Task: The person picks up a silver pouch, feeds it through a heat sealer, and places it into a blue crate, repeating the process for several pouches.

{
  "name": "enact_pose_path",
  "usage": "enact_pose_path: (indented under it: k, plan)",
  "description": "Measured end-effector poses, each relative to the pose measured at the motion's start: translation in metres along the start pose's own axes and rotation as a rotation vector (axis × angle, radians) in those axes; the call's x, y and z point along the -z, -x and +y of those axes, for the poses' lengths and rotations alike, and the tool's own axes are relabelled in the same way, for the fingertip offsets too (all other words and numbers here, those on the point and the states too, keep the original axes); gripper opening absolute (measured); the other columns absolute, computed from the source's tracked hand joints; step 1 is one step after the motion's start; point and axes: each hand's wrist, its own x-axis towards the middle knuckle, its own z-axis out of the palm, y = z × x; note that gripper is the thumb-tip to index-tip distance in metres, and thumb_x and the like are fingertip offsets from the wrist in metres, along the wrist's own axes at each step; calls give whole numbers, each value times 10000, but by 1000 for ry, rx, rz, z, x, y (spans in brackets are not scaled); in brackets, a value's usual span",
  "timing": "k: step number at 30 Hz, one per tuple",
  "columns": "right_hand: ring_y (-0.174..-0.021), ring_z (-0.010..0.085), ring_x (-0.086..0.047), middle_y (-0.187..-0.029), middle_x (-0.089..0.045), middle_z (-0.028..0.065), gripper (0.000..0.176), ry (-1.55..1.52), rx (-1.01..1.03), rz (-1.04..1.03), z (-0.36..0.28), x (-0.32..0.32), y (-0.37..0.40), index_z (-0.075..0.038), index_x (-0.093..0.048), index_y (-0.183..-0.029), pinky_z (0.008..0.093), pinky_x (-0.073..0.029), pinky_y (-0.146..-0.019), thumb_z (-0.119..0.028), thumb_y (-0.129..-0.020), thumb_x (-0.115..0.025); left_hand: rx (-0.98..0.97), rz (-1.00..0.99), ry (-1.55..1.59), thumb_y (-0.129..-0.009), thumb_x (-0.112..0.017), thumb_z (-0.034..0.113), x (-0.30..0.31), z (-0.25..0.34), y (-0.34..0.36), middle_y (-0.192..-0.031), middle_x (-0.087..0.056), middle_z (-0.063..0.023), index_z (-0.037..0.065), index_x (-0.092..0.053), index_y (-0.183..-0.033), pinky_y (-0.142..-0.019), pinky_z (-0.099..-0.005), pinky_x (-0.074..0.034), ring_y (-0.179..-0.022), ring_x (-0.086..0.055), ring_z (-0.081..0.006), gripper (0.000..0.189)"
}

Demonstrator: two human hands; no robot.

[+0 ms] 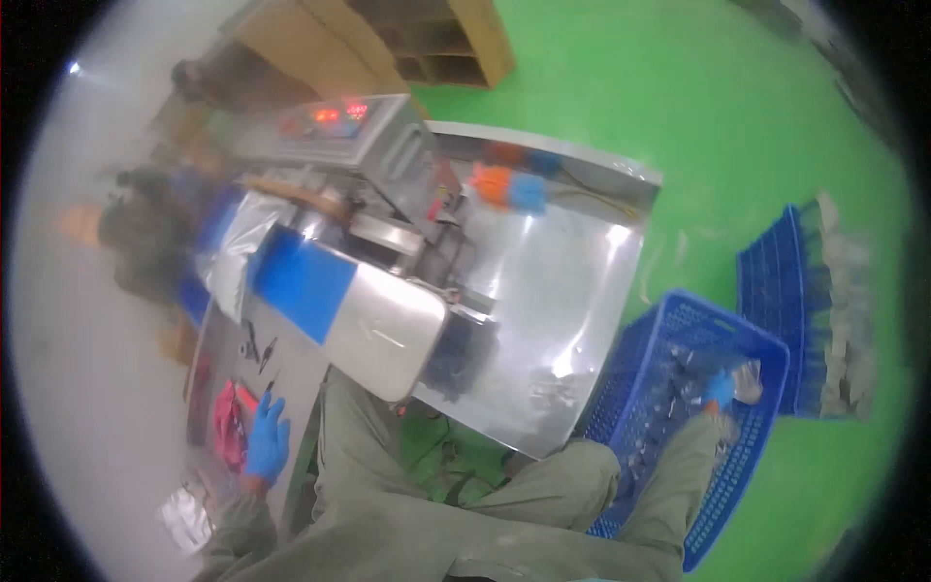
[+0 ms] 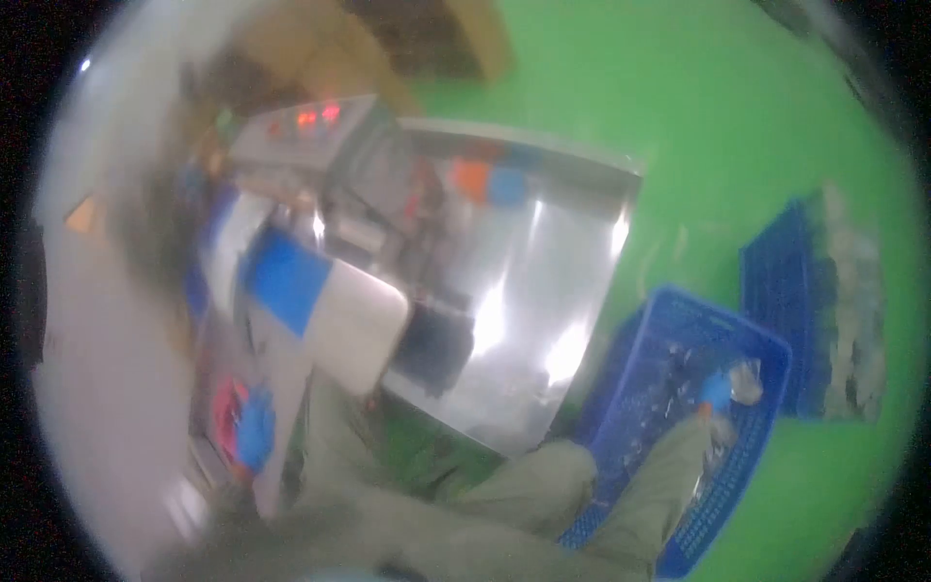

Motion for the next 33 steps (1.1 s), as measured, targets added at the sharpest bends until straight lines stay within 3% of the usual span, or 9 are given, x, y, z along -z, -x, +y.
enact_pose_path:
  k: [5,10,15,17,21,25,28,32,33]
  plan:
    - [-704,346,-599,-840,-638,231,425,-189,-163,271,-15,91,6,41,-632,-887,459,-457,-646,-361,-874,-496,-253,98,77,-862,-488,110,20,54,-14,-1144,-546,-197,35,-560,-1133,-940,-384,-414,-1080,-521,-348,291]
    - [-622,215,-529,-707,-598,141,365,-660,-68,415,-134,308,60,53,-597,-788,396,-411,-581,-294,-868,-518,-922,39,47,-714,-615,71,-12,195,-7,-1054,-590,-168,73,-578,-1128,-800,-400,-487,-937,-582,-337,416]
    - [-606,117,-423,-653,-473,34,217,-1089,76,385,-225,445,126,34,-519,-745,303,-372,-538,-154,-850,-545,-1095,-364,325,-764,-675,260,-102,316,2,-1358,-400,-207,16,-322,-1385,-1044,-430,-324,-1252,-395,-351,755]
    - [-607,97,-409,-652,-459,10,184,-1167,104,344,-261,492,164,26,-509,-736,281,-360,-533,-121,-843,-542,-1143,-200,449,-773,-679,286,-130,345,13,-1355,-388,-225,34,-254,-1413,-1030,-418,-340,-1248,-393,-362,809]
    - [-594,75,-384,-633,-440,-34,168,-1187,334,315,-297,509,215,-8,-489,-683,258,-337,-518,-65,-831,-544,-1114,-250,515,-768,-689,271,-147,361,20,-1348,-395,-232,34,-240,-1417,-1034,-408,-341,-1238,-407,-367,824]
    - [-581,85,-388,-642,-458,-6,203,-992,701,192,-332,490,267,-3,-476,-692,286,-326,-495,-98,-839,-578,-904,-624,783,-819,-659,207,-158,314,4,-1361,-407,-200,36,-303,-1399,-1038,-377,-339,-1242,-419,-303,701]
    - [-594,100,-445,-670,-522,5,135,-891,763,-96,-367,473,292,-2,-543,-746,282,-383,-540,-92,-836,-588,-859,-583,894,-859,-610,142,-190,283,-8,-1312,-474,-178,47,-349,-1381,-998,-353,-378,-1169,-492,-274,591]
    - [-728,129,-536,-824,-599,33,142,-901,830,26,-366,494,295,2,-611,-957,281,-446,-674,-75,-849,-560,-647,-676,1224,-907,-509,143,-190,272,-12,-1178,-571,-184,68,-473,-1295,-920,-379,-433,-1069,-564,-301,396]
    - [-774,160,-573,-905,-616,80,224,-1239,586,142,-361,513,295,-17,-592,-1048,287,-464,-691,-106,-844,-567,-693,-566,892,-914,-490,166,-162,278,-10,-1154,-575,-195,68,-500,-1259,-902,-381,-443,-1046,-568,-319,359]
